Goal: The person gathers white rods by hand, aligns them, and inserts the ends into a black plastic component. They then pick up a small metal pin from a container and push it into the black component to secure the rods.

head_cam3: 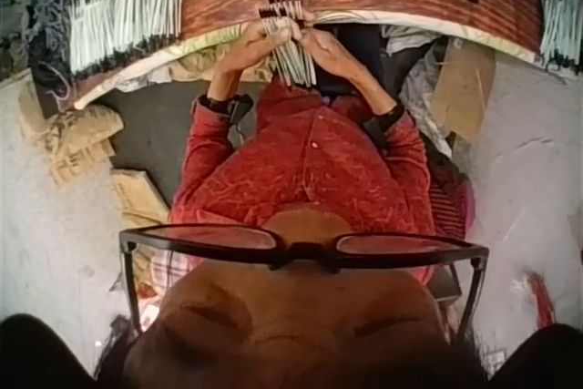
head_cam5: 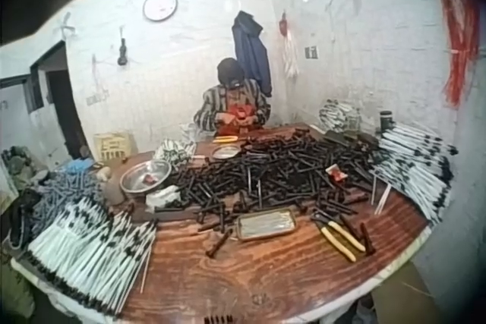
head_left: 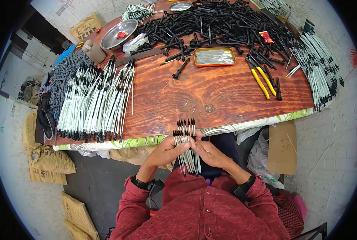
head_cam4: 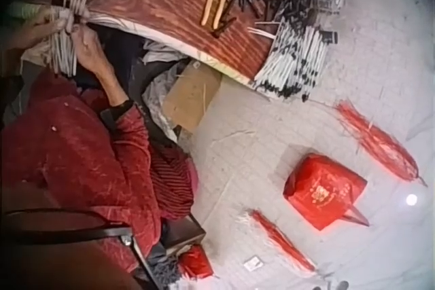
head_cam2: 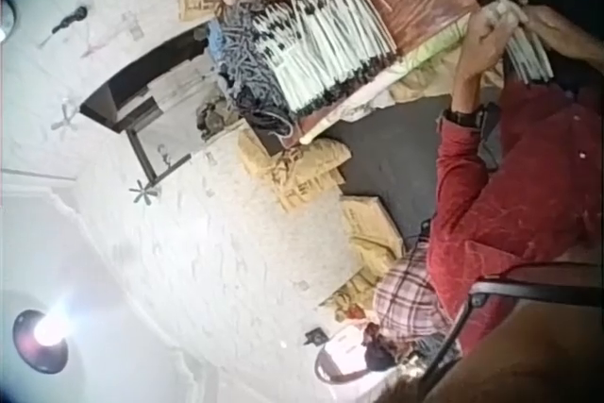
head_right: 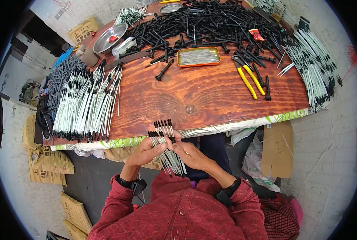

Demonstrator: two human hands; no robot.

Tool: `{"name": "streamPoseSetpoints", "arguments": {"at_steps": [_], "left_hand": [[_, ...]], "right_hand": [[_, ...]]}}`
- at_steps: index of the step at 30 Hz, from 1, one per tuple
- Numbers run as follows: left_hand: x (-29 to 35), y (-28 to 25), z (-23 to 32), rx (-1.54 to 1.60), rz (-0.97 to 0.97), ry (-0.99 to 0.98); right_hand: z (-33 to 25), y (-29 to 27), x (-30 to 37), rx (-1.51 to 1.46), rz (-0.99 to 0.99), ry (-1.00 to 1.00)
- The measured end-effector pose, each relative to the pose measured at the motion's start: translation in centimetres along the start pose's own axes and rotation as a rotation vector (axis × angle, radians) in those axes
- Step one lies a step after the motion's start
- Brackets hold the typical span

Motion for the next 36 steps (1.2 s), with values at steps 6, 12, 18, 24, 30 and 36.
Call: {"name": "streamPoseSetpoints", "arguments": {"at_steps": [6, 12, 18, 24, 30, 36], "left_hand": [[-0.5, -0.3, 0.8, 0.003, -0.027, 0.0], [-0.5, -0.1, 1.4, -0.017, 0.001, 0.039], [-0.3, 0.1, 1.0, 0.013, 0.013, 0.016], [-0.2, 0.3, 2.1, 0.058, 0.004, 0.029], [-0.4, 0.6, 3.5, -0.093, 0.058, 0.111], [-0.3, 0.3, 3.7, -0.024, 0.143, 0.135]], "right_hand": [[-0.5, -0.1, -0.1, 0.067, -0.045, 0.029], [-2.8, 0.2, -0.3, 0.089, -0.058, 0.026], [-3.6, -0.2, -0.2, 0.242, -0.197, -0.082], [-4.8, -0.8, -0.6, 0.257, -0.169, -0.035], [-5.1, -1.8, -0.6, 0.371, -0.145, -0.106], [-9.9, -3.0, 0.5, 0.537, -0.007, -0.272]]}}
Point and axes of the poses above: each hand's wrist, its own x-axis away from the middle knuckle, its own y-axis out of the palm, z = x × y, the point moved 5 cm from there along -x, towards the middle knuckle, and after that the axes turned 7 degrees about -x, right-handed, at the moved point
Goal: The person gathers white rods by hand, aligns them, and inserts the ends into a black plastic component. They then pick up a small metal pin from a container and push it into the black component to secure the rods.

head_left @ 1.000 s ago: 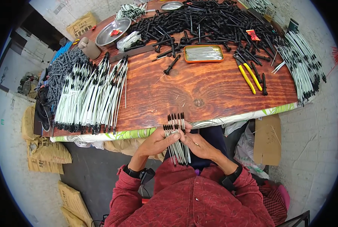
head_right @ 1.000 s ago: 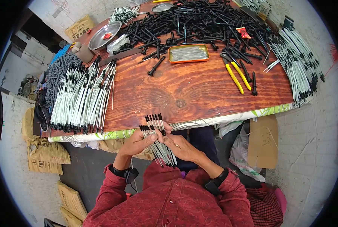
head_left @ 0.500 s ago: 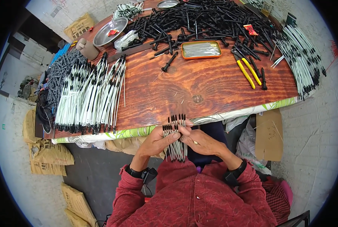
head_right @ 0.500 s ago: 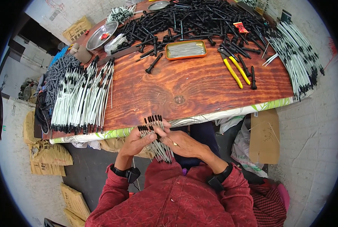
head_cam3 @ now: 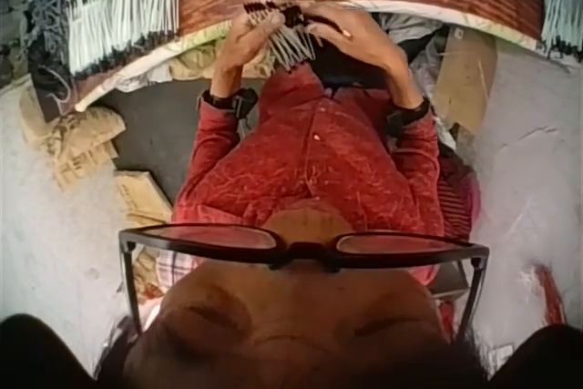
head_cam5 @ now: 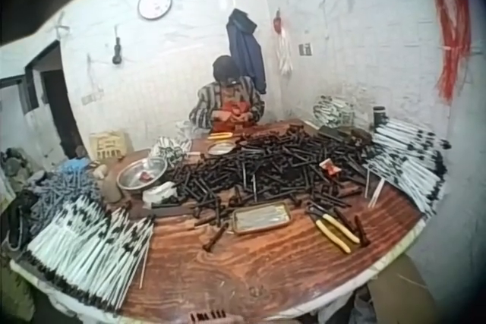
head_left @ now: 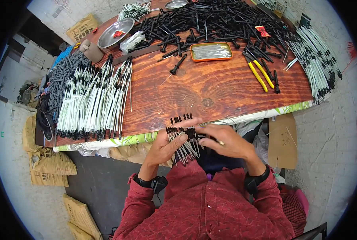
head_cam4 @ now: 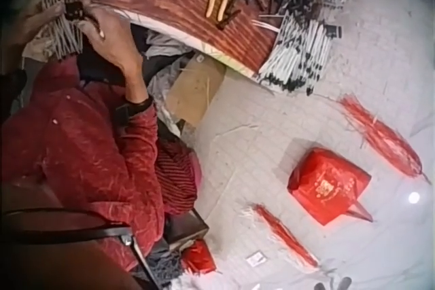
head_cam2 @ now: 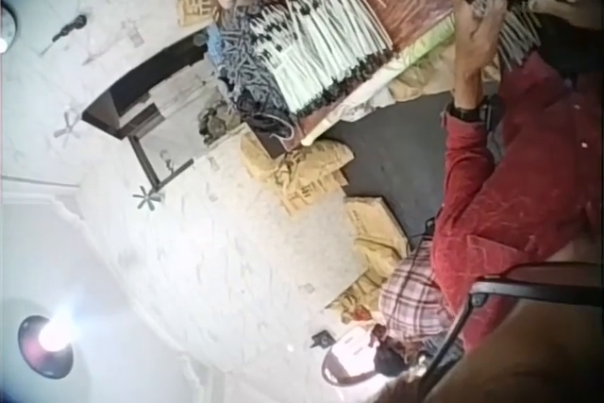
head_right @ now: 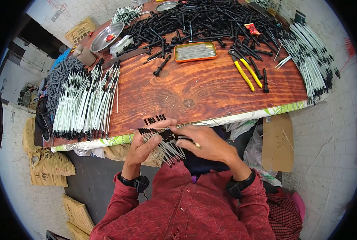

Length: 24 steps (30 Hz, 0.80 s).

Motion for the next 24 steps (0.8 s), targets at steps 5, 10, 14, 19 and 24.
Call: {"name": "streamPoseSetpoints", "arguments": {"at_steps": [5, 10, 14, 19, 24], "left_hand": [[-0.6, 0.2, 0.2, -0.041, -0.02, 0.021], [-0.8, 0.7, -0.5, -0.235, -0.065, 0.061], [-0.6, 0.4, -0.9, -0.277, -0.104, 0.028], [-0.2, 0.3, -1.6, -0.233, -0.165, -0.026], [0.0, 0.6, -1.7, -0.187, -0.149, -0.077]], "right_hand": [[-1.6, -4.7, -1.6, -0.062, 0.187, -0.009], [-2.0, -4.8, -3.0, 0.006, 0.222, -0.077], [-1.8, -4.1, -3.7, -0.042, 0.181, -0.115], [-1.5, -3.9, -4.4, -0.079, 0.144, -0.174], [-2.1, -4.0, -5.0, -0.013, 0.11, -0.206]]}}
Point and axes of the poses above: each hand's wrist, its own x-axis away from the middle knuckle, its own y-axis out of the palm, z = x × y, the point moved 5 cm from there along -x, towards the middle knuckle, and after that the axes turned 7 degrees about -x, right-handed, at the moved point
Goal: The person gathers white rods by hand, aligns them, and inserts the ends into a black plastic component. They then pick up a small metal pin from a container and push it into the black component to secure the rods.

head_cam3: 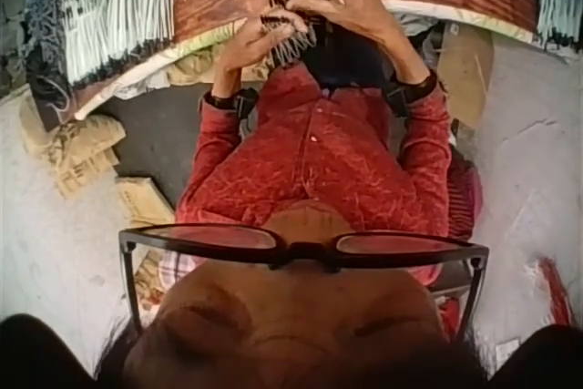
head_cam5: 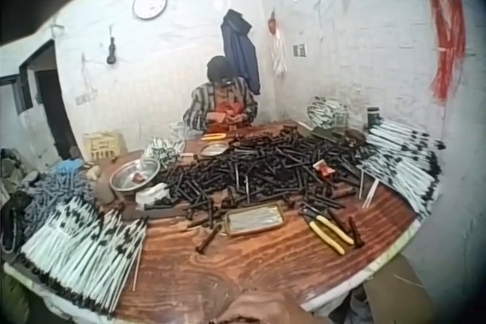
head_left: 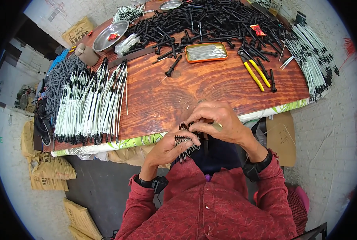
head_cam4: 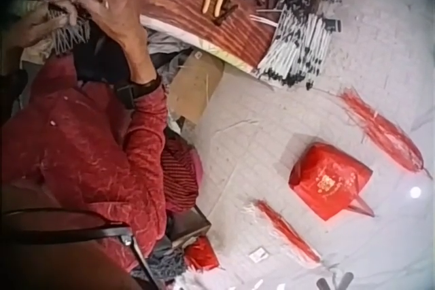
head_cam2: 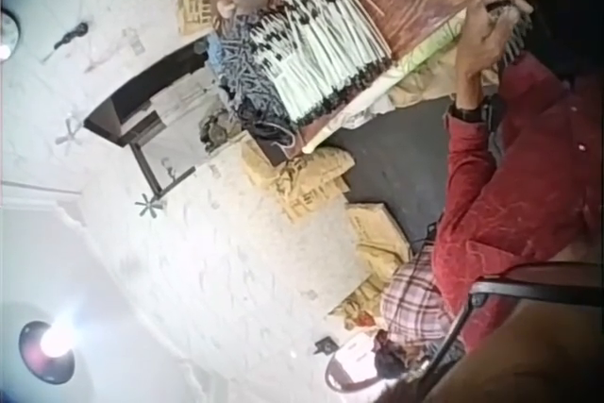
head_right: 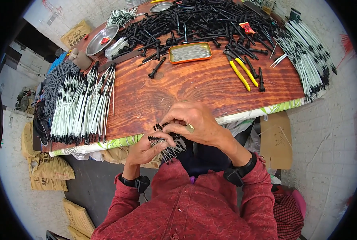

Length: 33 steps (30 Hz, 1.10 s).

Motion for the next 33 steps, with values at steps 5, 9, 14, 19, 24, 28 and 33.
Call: {"name": "streamPoseSetpoints", "arguments": {"at_steps": [5, 9, 14, 19, 24, 28, 33], "left_hand": [[-0.3, 0.0, 0.3, -0.128, -0.028, 0.108], [-0.5, 0.1, 0.9, -0.13, -0.034, 0.145], [-0.8, 0.2, 0.5, -0.087, -0.054, 0.101], [-1.0, 0.1, 0.2, -0.062, -0.046, 0.092], [-0.5, 0.0, 1.5, 0.026, -0.095, 0.065], [0.0, -0.4, 2.8, -0.108, -0.075, 0.16], [0.0, -0.3, 2.5, -0.184, -0.074, 0.125]], "right_hand": [[0.1, 0.3, -0.3, 0.082, -0.059, -0.01], [0.2, 0.6, -0.5, 0.102, -0.04, -0.064], [-0.3, 0.7, -0.6, 0.15, -0.035, -0.106], [0.0, 0.9, -0.6, 0.16, -0.049, -0.148], [-1.1, 0.8, -0.3, 0.098, -0.054, -0.177], [-1.8, 1.1, -0.3, 0.022, 0.006, -0.194], [-1.9, 1.6, -0.3, 0.102, 0.011, -0.22]]}}
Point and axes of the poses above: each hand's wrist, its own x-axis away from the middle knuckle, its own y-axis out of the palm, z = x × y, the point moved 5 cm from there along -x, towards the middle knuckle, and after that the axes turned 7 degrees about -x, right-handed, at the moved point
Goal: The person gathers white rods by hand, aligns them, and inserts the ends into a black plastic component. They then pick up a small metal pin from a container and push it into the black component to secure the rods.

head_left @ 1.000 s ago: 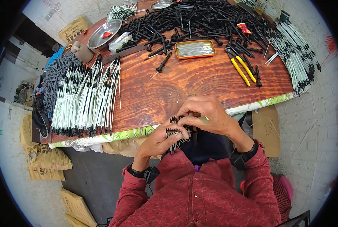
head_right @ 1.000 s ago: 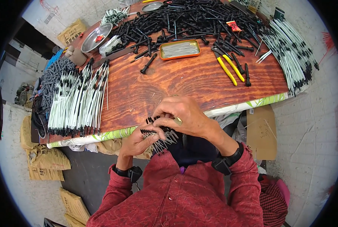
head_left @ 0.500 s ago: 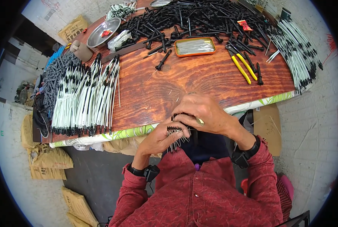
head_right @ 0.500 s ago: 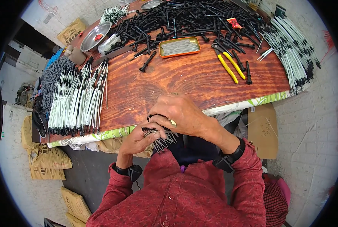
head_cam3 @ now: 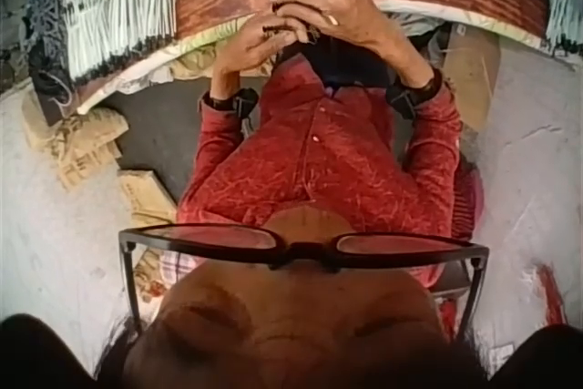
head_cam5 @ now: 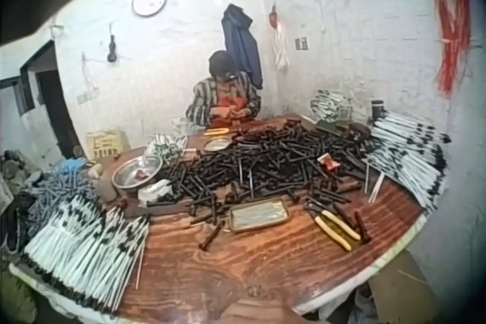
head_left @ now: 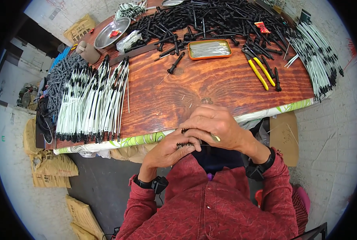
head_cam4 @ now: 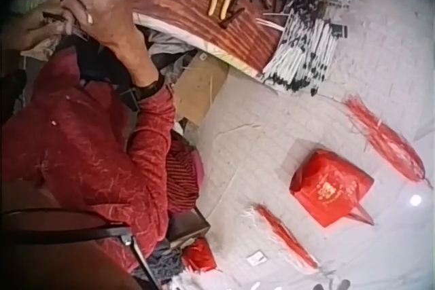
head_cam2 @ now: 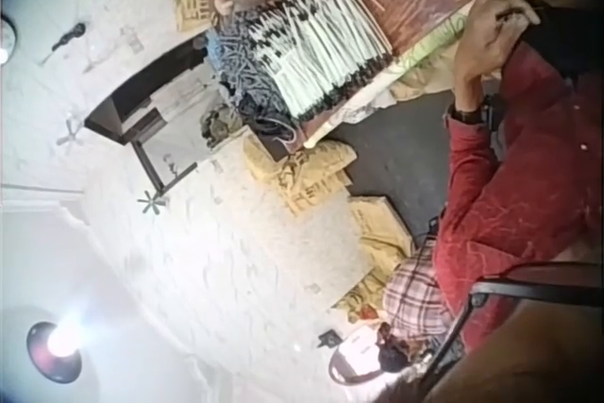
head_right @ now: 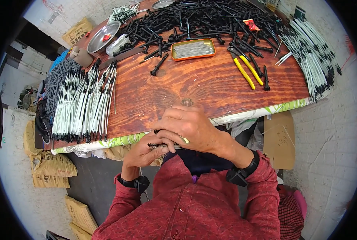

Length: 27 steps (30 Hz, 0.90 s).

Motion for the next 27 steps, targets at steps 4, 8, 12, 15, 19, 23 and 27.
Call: {"name": "streamPoseSetpoints", "arguments": {"at_steps": [4, 8, 12, 15, 19, 23, 27], "left_hand": [[0.0, 0.6, -0.7, -0.013, -0.053, -0.046], [-0.6, 0.6, -0.5, -0.001, -0.003, -0.011], [-0.4, 0.5, -0.7, -0.027, 0.058, -0.004], [-0.4, 0.6, -1.4, 0.017, 0.067, -0.049], [-0.6, 0.9, -1.6, -0.038, 0.067, -0.022], [-0.4, 1.0, -1.1, -0.075, 0.086, 0.001], [-0.6, 1.0, -1.1, -0.086, 0.109, 0.048]], "right_hand": [[0.1, 0.3, 0.3, 0.074, 0.005, -0.018], [0.5, 0.0, 0.0, 0.079, -0.001, -0.031], [0.6, 0.0, -0.2, 0.062, 0.016, 0.01], [0.9, 0.0, -0.2, 0.061, 0.024, 0.053], [1.3, -0.1, 0.1, 0.035, 0.012, 0.054], [1.4, -0.2, -0.1, 0.013, -0.03, 0.062], [1.1, -0.4, -0.5, 0.0, -0.119, 0.1]]}}
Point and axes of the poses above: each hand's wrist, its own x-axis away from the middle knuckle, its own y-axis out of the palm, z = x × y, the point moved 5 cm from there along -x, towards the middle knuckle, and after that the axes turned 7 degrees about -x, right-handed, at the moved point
